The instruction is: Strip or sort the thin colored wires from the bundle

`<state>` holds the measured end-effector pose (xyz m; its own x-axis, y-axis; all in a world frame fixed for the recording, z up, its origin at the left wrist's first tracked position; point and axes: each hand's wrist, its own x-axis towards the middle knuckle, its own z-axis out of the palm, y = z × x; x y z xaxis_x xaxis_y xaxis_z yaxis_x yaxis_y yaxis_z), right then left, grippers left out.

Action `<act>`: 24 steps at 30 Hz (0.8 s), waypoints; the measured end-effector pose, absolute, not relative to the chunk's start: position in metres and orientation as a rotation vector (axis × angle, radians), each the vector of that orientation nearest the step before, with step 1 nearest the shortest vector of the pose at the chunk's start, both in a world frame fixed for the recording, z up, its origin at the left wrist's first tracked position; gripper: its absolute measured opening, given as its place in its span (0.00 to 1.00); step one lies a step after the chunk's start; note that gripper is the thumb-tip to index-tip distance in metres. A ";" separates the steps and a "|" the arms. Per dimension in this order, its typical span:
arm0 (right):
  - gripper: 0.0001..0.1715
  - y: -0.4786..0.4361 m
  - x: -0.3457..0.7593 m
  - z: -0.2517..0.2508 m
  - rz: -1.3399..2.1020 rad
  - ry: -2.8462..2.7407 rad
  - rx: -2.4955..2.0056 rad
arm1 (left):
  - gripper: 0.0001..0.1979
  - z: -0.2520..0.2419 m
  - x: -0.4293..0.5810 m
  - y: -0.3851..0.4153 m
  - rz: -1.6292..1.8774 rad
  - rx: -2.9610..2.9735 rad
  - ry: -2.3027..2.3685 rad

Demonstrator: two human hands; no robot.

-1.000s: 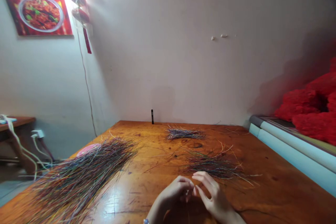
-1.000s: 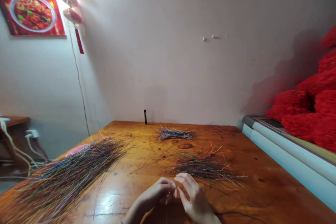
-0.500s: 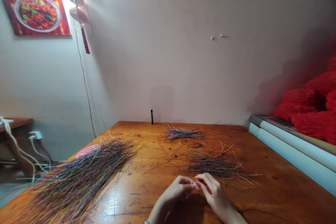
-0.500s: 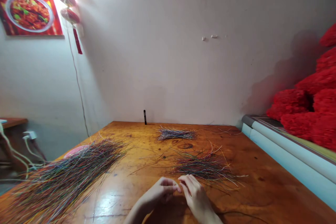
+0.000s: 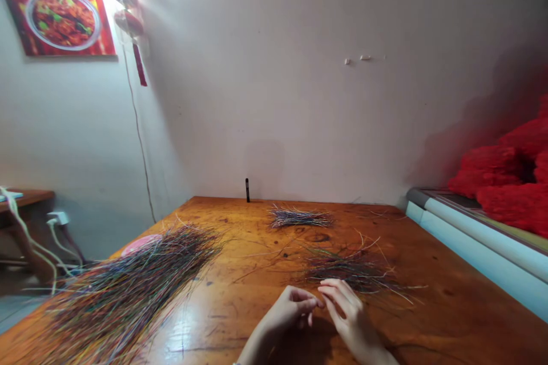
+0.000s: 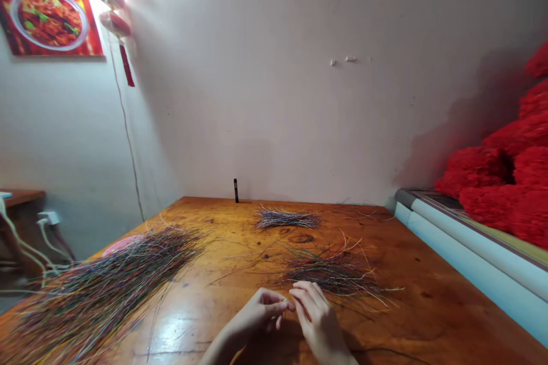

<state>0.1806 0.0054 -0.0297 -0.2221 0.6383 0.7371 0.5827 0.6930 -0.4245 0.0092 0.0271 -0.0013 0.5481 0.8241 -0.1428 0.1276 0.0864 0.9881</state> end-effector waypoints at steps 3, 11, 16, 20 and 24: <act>0.17 0.005 0.183 -0.028 0.004 -1.907 -0.960 | 0.24 -0.004 0.010 0.027 0.683 1.398 0.889; 0.22 0.007 0.183 -0.028 0.020 -1.958 -0.992 | 0.22 -0.007 0.011 0.032 0.751 1.359 0.883; 0.21 0.006 0.181 -0.028 0.058 -1.981 -1.028 | 0.21 -0.004 0.010 0.031 0.728 1.365 0.889; 0.19 0.003 0.182 -0.022 0.018 -1.946 -1.017 | 0.18 -0.001 0.011 0.028 0.701 1.386 0.910; 0.14 0.000 0.183 -0.018 0.001 -1.964 -1.000 | 0.17 0.003 0.012 0.024 0.647 1.427 0.916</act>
